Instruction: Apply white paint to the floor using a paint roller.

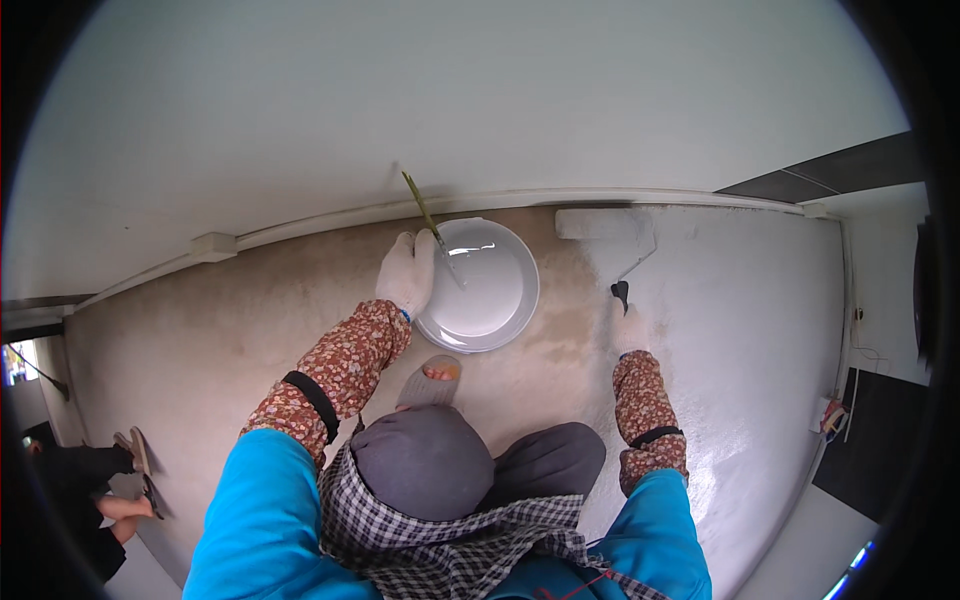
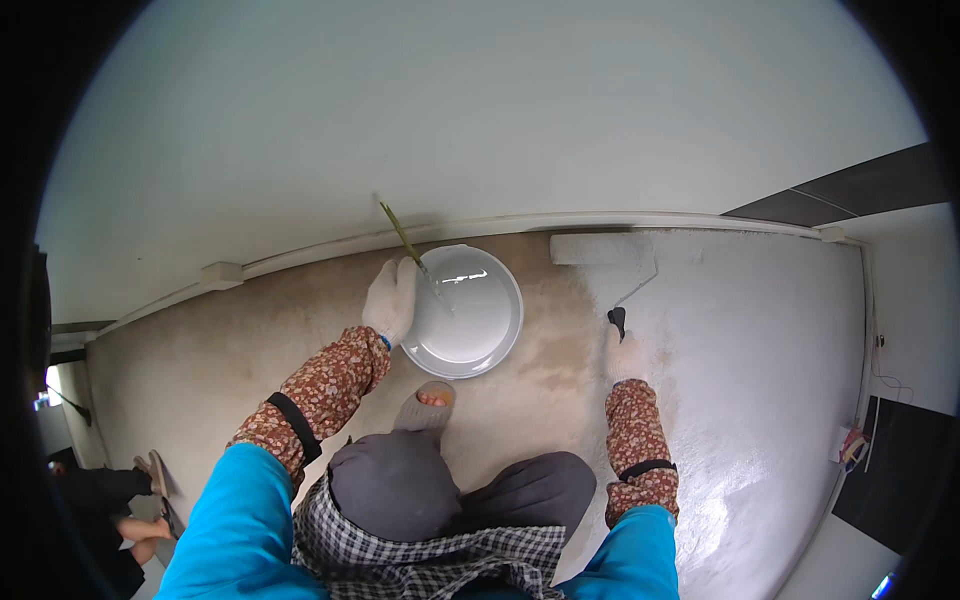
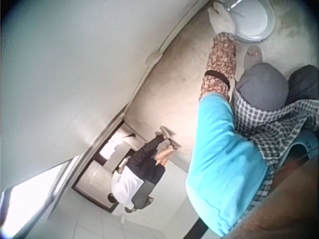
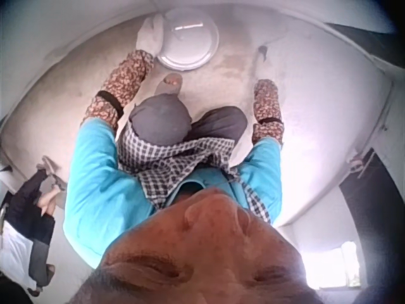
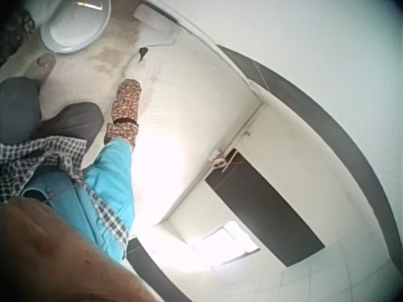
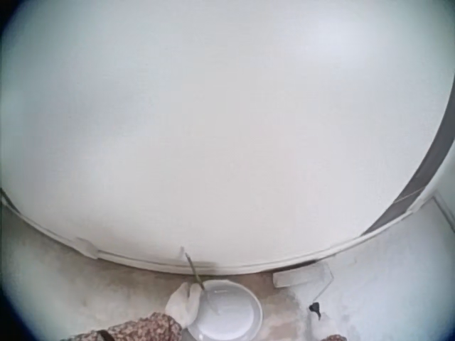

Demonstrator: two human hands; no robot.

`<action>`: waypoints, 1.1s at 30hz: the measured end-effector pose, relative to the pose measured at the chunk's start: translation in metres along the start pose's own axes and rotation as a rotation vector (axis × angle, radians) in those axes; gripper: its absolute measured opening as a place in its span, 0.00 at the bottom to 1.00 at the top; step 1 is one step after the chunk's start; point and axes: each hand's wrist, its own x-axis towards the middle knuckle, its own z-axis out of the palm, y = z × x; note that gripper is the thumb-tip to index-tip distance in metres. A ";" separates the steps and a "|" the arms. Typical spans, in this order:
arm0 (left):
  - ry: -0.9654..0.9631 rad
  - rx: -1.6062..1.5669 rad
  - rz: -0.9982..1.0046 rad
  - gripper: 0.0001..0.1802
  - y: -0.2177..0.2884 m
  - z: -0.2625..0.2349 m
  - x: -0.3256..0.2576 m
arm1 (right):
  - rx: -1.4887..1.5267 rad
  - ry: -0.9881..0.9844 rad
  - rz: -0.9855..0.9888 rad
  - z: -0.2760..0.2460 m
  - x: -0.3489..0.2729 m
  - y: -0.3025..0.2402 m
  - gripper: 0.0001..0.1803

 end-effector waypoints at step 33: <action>-0.007 -0.009 -0.014 0.33 0.001 -0.001 0.007 | 1.755 -0.319 0.398 -0.035 0.024 -0.038 0.13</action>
